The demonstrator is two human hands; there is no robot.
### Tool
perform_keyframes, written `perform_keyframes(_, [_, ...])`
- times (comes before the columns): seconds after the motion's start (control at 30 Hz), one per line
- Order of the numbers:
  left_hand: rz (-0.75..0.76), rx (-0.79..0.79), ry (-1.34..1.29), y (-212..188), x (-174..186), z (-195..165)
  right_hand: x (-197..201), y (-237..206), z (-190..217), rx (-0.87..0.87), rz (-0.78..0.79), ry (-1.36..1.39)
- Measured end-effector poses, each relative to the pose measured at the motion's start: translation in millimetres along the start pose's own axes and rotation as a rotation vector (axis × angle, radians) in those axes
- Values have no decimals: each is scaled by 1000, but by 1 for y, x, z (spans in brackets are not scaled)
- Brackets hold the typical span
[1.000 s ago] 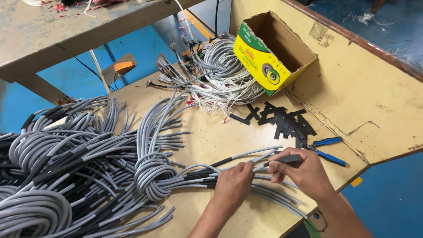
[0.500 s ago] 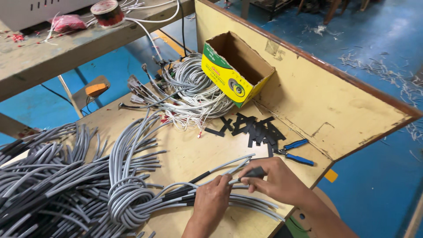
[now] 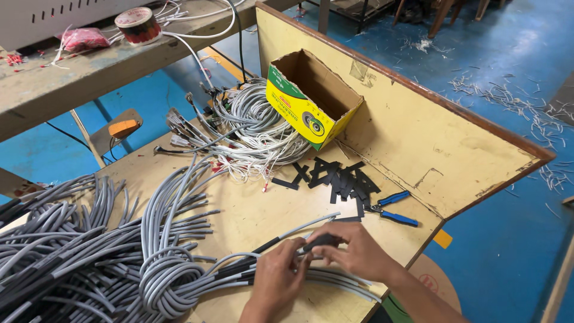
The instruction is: The person picks up lengths of black heat-shrink tubing from the workbench and slides each one by hand onto the end of a gray cable, working through the cables one at a time. The sleeved cables are laid back onto the growing bundle on the bench.
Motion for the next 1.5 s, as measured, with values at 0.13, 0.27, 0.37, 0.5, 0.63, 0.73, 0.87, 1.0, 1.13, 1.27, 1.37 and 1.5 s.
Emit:
perform_keyframes(0.13, [-88,34,-128,1,11,6,-5,7,-15,-98,-73,230])
perform_keyframes(0.27, [-33,346,-246,0,2,21,-27,17,-20,-76,62,386])
perform_keyframes(0.37, [-66,333,-251,-1,2,22,-25,18,-18,11,49,272])
perform_keyframes(0.5, [-211,107,-58,3,7,10,-5,15,-25,33,-47,156])
perform_keyframes(0.63, [-160,335,-152,4,6,17,-21,23,-46,-81,-12,415])
perform_keyframes(0.73, [-113,428,-217,1,7,19,-47,27,-52,-10,54,355])
perform_keyframes(0.87, [-122,274,-220,4,8,14,-47,25,-48,30,40,323])
perform_keyframes(1.0, [-175,80,-101,6,8,5,-25,14,-39,-19,-71,445])
perform_keyframes(1.13, [-155,-208,90,7,7,-15,-15,7,-25,136,-224,34])
perform_keyframes(1.27, [-122,-390,260,10,15,-29,-11,1,-21,296,-266,-1])
perform_keyframes(1.37, [-31,-409,364,8,27,-26,-9,1,-32,164,-273,181])
perform_keyframes(1.5, [60,-348,480,-1,41,-14,1,-6,-39,175,-277,238])
Point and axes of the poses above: each hand's wrist, its own y-axis towards the middle knuckle, its own x-axis out of the back of the hand, z = x × y, the point moved 4 cm from there along y, towards the middle knuckle, and after that the axes turned 5 degrees about -x, right-handed, at the moved point
